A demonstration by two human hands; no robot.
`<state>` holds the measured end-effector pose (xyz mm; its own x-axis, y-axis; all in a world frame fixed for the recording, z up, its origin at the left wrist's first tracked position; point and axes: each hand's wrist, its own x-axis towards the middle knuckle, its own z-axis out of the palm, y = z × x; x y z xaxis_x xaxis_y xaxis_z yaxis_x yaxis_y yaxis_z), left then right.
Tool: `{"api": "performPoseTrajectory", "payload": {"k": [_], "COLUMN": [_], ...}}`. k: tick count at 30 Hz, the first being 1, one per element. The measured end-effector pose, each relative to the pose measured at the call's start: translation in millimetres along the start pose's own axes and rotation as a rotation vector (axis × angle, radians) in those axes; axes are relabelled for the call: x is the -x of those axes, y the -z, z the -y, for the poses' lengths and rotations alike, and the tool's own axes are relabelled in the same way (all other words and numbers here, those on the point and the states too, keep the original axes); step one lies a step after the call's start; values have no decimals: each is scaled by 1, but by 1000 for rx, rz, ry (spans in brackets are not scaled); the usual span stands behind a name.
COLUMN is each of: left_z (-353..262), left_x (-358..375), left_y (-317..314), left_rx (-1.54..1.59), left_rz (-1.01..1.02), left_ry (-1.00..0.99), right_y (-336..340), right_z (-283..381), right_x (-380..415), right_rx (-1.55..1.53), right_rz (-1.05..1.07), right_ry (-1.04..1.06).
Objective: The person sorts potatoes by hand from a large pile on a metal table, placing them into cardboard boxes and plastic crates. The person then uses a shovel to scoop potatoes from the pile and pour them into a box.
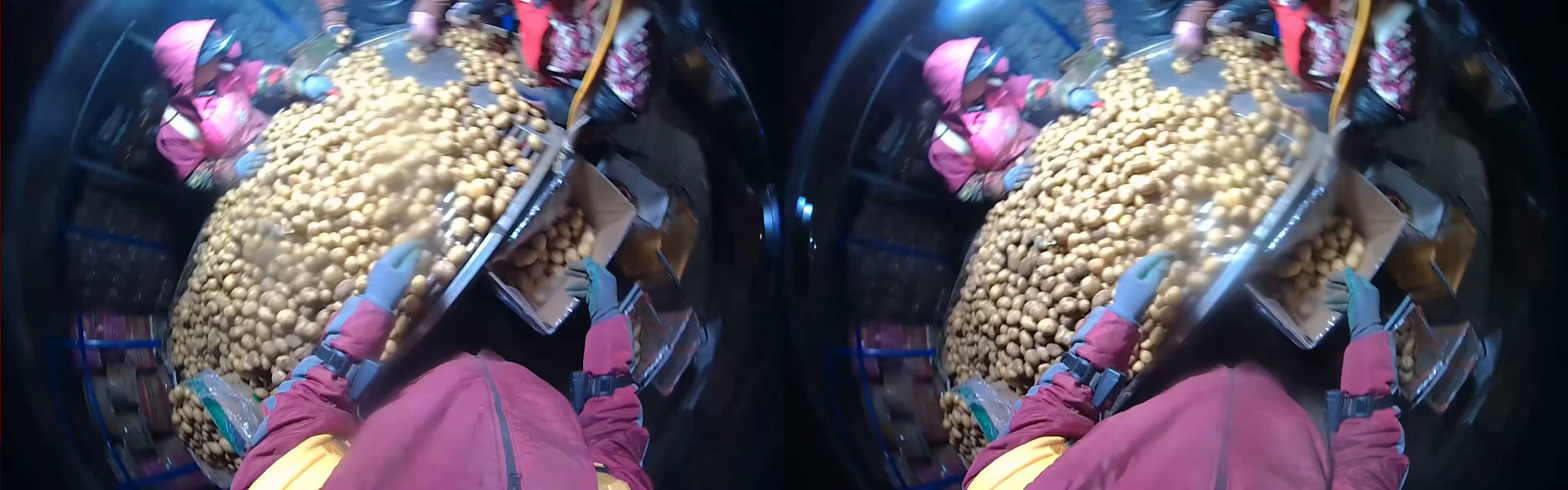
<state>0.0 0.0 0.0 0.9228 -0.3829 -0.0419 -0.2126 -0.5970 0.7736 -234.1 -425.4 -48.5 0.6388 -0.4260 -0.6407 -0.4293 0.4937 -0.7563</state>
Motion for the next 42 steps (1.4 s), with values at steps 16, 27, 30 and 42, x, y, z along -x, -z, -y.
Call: {"api": "performPoseTrajectory", "payload": {"k": [16, 27, 30, 42], "left_z": [122, 124, 185, 44], "left_x": [-132, -79, -91, -36], "left_y": [128, 230, 238, 149], "left_rx": [-632, -431, -671, 170], "left_rz": [-420, -541, -506, 34], "left_ry": [193, 180, 288, 79], "right_y": [-289, -363, -372, -410], "right_z": [48, 28, 26, 2], "right_x": [-6, -13, -9, 5], "right_rx": [163, 316, 386, -94], "right_rz": [445, 595, 559, 770], "right_ry": [-124, -221, -223, -575]}}
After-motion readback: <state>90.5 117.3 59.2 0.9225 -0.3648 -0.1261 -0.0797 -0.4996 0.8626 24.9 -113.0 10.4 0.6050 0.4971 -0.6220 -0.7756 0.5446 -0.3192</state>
